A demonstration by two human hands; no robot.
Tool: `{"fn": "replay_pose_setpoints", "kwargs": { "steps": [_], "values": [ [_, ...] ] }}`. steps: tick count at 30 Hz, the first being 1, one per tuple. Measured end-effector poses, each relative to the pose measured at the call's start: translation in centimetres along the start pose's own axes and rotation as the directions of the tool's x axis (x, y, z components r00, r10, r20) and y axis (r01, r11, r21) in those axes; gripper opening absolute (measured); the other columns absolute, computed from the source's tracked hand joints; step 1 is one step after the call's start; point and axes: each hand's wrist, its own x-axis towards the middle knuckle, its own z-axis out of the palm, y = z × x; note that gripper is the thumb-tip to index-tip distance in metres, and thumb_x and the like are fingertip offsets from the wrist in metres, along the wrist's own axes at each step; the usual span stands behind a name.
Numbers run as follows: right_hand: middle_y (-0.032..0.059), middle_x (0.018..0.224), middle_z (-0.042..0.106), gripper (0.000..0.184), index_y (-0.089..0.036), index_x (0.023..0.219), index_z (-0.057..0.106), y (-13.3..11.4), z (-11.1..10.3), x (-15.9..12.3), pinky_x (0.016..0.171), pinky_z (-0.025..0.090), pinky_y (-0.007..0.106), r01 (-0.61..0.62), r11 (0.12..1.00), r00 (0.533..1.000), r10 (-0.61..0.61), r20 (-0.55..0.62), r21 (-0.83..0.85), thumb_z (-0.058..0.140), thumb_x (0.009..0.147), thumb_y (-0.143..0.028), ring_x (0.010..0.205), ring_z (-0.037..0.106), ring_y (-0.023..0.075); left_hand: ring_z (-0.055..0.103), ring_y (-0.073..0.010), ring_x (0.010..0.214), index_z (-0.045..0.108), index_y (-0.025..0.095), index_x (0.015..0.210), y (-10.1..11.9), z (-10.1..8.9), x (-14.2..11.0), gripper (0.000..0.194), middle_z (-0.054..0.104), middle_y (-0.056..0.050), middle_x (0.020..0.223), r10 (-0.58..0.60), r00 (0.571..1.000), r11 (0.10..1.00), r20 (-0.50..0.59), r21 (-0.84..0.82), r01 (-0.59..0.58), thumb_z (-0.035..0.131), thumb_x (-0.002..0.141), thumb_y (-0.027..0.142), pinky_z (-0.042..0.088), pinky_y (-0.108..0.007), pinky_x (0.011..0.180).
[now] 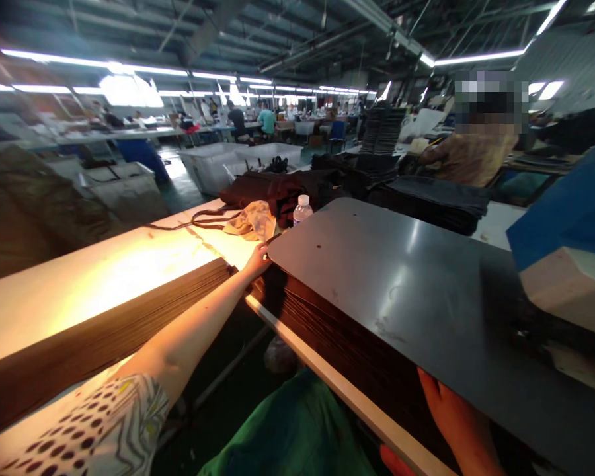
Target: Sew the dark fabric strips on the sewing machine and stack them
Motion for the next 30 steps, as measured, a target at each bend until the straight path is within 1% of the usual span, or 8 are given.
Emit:
{"fn": "replay_pose_setpoints", "kwargs": {
  "steps": [6,10,16,20,24,26,28,30],
  "values": [
    [0.0159,0.083,0.065,0.042,-0.013,0.079,0.067,-0.3,-1.2,-1.9,0.088,0.039,0.044,0.116,0.979,0.992,-0.104,0.078,-0.169,0.039,0.082,-0.044,0.092,0.057,0.0310,0.047,-0.0262,0.109,0.059,0.015,0.097,-3.1,-8.5,-2.6,0.029,0.053,-0.011,0.111,-0.149,0.989,0.955,0.013,0.261,0.140,0.059,0.068,0.023,0.033,-0.041,0.099],
    [0.0173,0.089,0.064,0.044,-0.011,0.089,0.066,-1.7,-2.3,-2.7,0.089,0.039,0.044,0.051,0.986,0.999,-0.048,0.018,-0.159,0.034,0.085,-0.042,0.100,0.055,0.0325,0.056,-0.0288,0.085,0.060,0.014,0.075,-5.8,-14.5,-5.1,0.031,0.059,-0.009,0.081,-0.331,0.943,0.880,0.016,0.367,0.303,0.070,0.055,0.035,0.043,-0.041,0.081],
    [0.0174,0.113,0.057,0.040,-0.012,0.104,0.062,-4.5,-3.5,-3.3,0.092,0.038,0.049,-0.020,1.000,1.000,0.020,0.001,0.004,0.037,0.086,-0.038,0.109,0.050,0.0333,0.054,-0.0179,0.059,0.062,0.018,0.068,-5.7,-18.0,-7.7,0.024,0.058,0.000,0.059,-0.394,0.918,0.864,0.055,0.364,0.349,0.058,0.068,0.042,0.041,-0.026,0.058],
    [0.0134,0.122,0.053,0.037,-0.017,0.108,0.061,-7.5,-5.9,-2.7,0.089,0.044,0.045,-0.151,0.966,0.985,0.129,0.112,0.211,0.038,0.087,-0.037,0.106,0.054,0.0287,0.051,-0.0176,0.056,0.062,0.019,0.071,-2.2,-17.6,-8.1,0.022,0.057,0.001,0.057,-0.333,0.942,0.881,0.040,0.370,0.296,0.055,0.072,0.039,0.036,-0.025,0.055],
    [0.0080,0.121,0.056,0.035,-0.021,0.118,0.055,-13.2,-9.7,-0.5,0.093,0.045,0.035,-0.262,0.808,0.948,0.115,0.295,0.528,0.040,0.088,-0.032,0.110,0.053,0.0211,0.051,-0.0169,0.061,0.059,0.020,0.076,5.7,-13.8,-11.1,0.019,0.056,0.001,0.063,0.037,0.998,0.938,0.044,0.344,-0.050,0.054,0.075,0.038,0.038,-0.026,0.058],
    [0.0071,0.123,0.055,0.038,-0.023,0.124,0.050,-16.4,-11.5,1.0,0.091,0.046,0.034,-0.319,0.690,0.926,0.081,0.369,0.650,0.042,0.088,-0.032,0.110,0.053,0.0203,0.052,-0.0155,0.066,0.057,0.021,0.081,10.4,-10.7,-14.0,0.015,0.056,0.001,0.069,0.227,0.968,0.944,0.105,0.223,-0.245,0.052,0.078,0.035,0.040,-0.025,0.062],
    [0.0072,0.127,0.052,0.045,-0.023,0.132,0.042,-18.8,-12.6,2.2,0.093,0.045,0.035,-0.332,0.585,0.924,0.044,0.380,0.740,0.044,0.087,-0.033,0.113,0.052,0.0206,0.051,-0.0130,0.063,0.057,0.021,0.084,14.7,-7.5,-17.2,0.012,0.053,0.002,0.067,0.314,0.927,0.944,0.206,0.032,-0.327,0.049,0.082,0.029,0.042,-0.023,0.060],
    [0.0078,0.127,0.053,0.048,-0.022,0.134,0.038,-19.9,-13.3,2.9,0.093,0.045,0.035,-0.335,0.509,0.934,0.069,0.350,0.793,0.044,0.087,-0.034,0.112,0.052,0.0210,0.054,-0.0125,0.074,0.055,0.022,0.101,18.1,-4.5,-19.8,0.020,0.056,-0.001,0.082,0.453,0.835,0.887,0.312,-0.254,-0.386,0.049,0.082,0.022,0.046,-0.022,0.065]
  ]
}}
